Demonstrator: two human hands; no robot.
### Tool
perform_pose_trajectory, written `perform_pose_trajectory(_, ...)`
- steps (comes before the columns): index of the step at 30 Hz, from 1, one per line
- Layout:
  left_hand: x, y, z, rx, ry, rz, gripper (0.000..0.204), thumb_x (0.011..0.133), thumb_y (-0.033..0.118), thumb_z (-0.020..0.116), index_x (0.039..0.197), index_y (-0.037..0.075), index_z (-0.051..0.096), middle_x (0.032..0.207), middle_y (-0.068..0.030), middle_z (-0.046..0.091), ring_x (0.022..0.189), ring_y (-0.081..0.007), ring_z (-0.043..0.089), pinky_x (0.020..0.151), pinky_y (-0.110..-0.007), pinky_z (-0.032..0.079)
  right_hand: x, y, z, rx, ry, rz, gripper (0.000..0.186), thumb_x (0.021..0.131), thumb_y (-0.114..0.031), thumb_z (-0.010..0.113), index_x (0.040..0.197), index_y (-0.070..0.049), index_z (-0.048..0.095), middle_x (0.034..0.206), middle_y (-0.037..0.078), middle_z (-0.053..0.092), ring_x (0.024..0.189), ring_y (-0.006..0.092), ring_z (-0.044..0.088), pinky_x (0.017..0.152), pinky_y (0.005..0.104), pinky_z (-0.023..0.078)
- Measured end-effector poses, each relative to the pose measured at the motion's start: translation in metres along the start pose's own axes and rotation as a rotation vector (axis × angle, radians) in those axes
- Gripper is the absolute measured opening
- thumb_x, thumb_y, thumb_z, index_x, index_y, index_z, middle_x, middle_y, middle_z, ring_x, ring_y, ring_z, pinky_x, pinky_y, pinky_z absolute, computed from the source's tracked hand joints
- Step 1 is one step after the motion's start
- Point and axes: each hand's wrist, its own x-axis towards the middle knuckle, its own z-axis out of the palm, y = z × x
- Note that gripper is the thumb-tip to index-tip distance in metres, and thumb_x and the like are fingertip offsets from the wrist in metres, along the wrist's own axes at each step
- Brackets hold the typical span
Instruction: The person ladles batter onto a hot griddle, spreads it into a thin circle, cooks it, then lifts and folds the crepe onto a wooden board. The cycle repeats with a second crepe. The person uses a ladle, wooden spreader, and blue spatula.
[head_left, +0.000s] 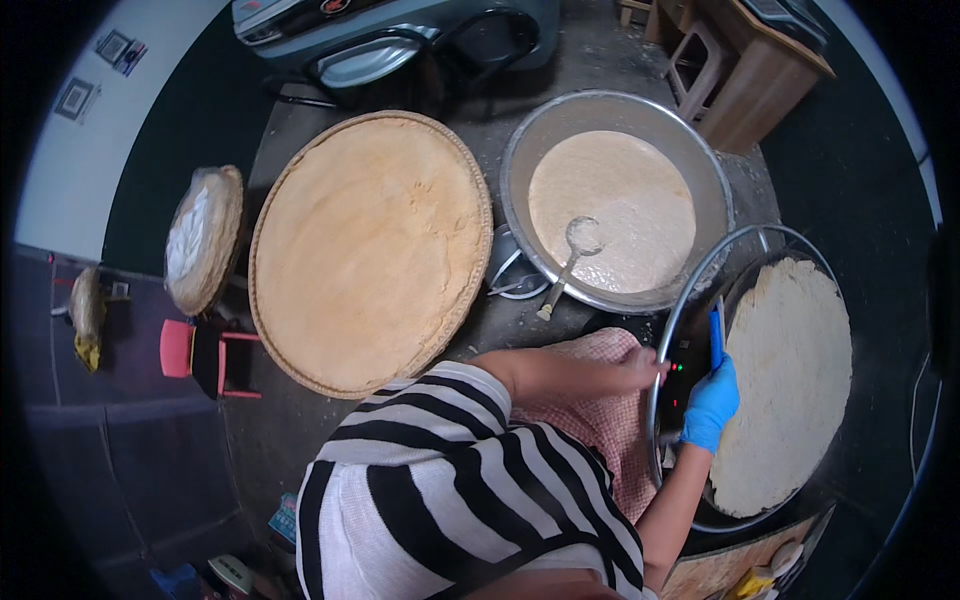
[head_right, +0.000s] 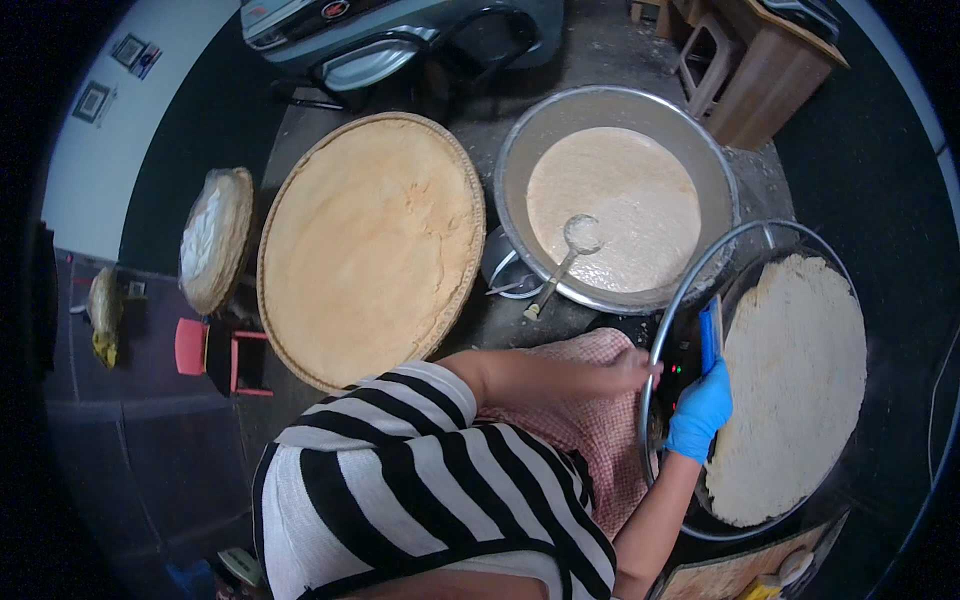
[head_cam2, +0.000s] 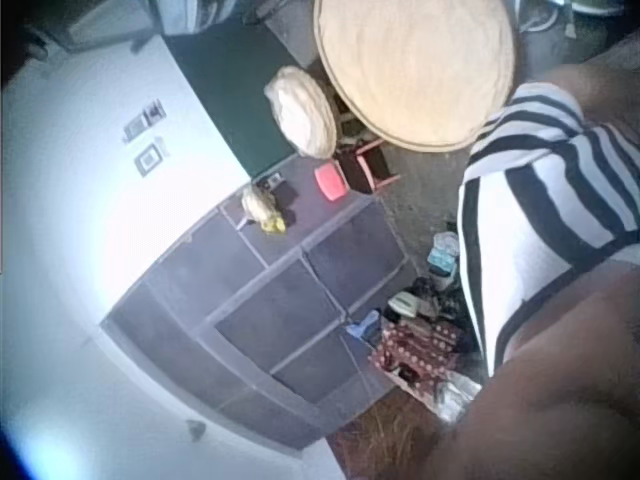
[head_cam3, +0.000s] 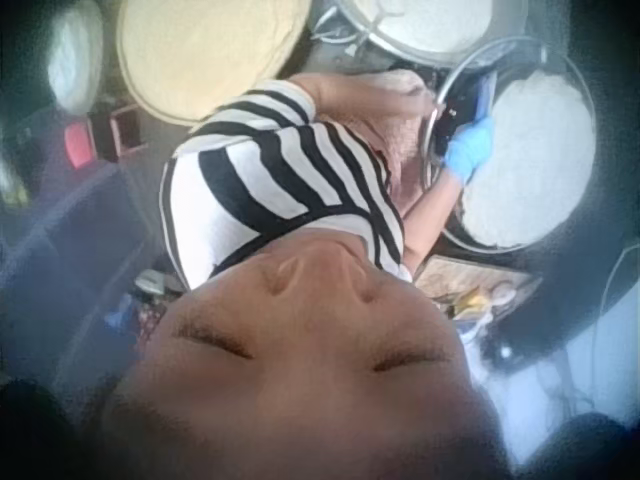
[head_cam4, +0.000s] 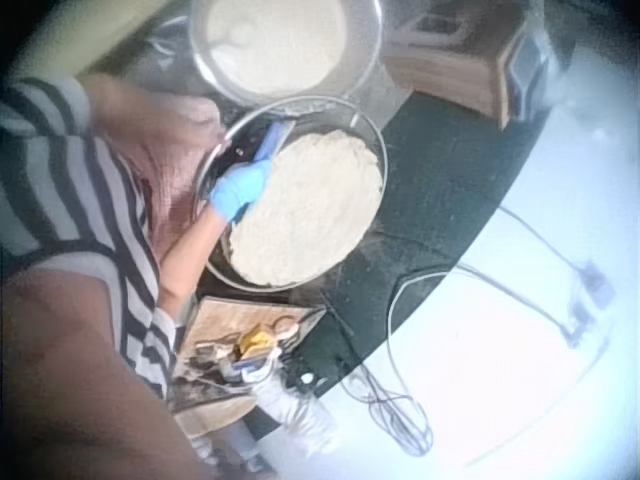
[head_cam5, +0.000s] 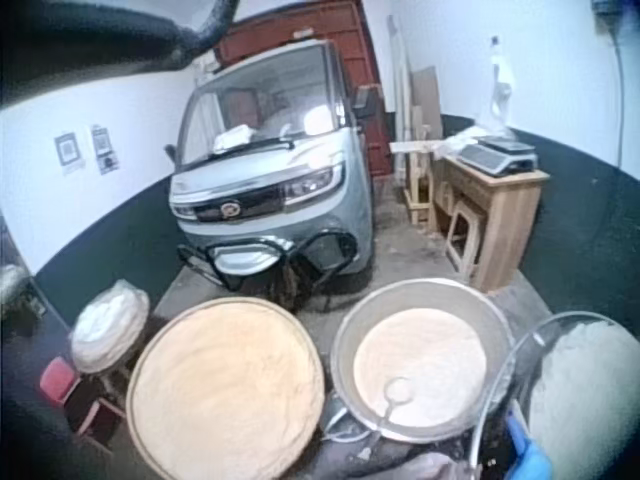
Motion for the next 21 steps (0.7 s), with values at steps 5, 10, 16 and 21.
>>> perform_pose_trajectory(5, -0.054, -0.051, 0.024, -0.06, -0.248, -0.083, 0.034, 0.079, 0.037, 0.065, 0.071, 0.004, 0.06, 0.061, -0.0075, 0.059, 0.054, -0.0148, 0.055, 0.047, -0.029, 0.042, 0.003, 0.015, 0.004, -0.013, 0.033, 0.012, 0.026, 0.081, -0.007, 0.05, 0.107, -0.008, 0.058, 0.086, 0.019, 0.063, 0.073, 0.0371, 0.061, 0.063, 0.0429, 0.048)
perform_pose_trajectory(10, 0.023, 0.014, -0.009, 0.024, -0.027, 0.06, 0.044, 0.073, 0.046, 0.068, 0.073, 0.003, 0.063, 0.063, -0.0067, 0.06, 0.057, -0.0166, 0.057, 0.053, -0.033, 0.046, 0.009, 0.009, 0.004, 0.21, -0.047, 0.003, 0.024, 0.081, -0.011, 0.054, 0.104, -0.007, 0.06, 0.089, 0.021, 0.063, 0.081, 0.0389, 0.06, 0.069, 0.0439, 0.048)
perform_pose_trajectory(16, 0.017, 0.014, -0.023, -0.277, -0.259, -0.009, 0.018, 0.089, 0.02, 0.054, 0.085, 0.003, 0.056, 0.075, -0.0067, 0.059, 0.069, -0.0167, 0.06, 0.065, -0.031, 0.051, 0.02, 0.008, 0.009, 0.099, -0.027, 0.049, 0.017, 0.084, -0.006, 0.042, 0.093, -0.003, 0.056, 0.087, 0.021, 0.06, 0.078, 0.0392, 0.059, 0.069, 0.0463, 0.047)
perform_pose_trajectory(21, -0.064, -0.025, 0.011, -0.053, -0.395, -0.055, 0.023, 0.087, 0.025, 0.058, 0.082, 0.003, 0.056, 0.075, -0.0056, 0.06, 0.067, -0.0151, 0.058, 0.061, -0.028, 0.048, 0.026, 0.016, 0.009, 0.016, 0.023, 0.005, 0.021, 0.078, -0.003, 0.049, 0.097, -0.005, 0.058, 0.086, 0.02, 0.061, 0.077, 0.0377, 0.06, 0.068, 0.0445, 0.048)
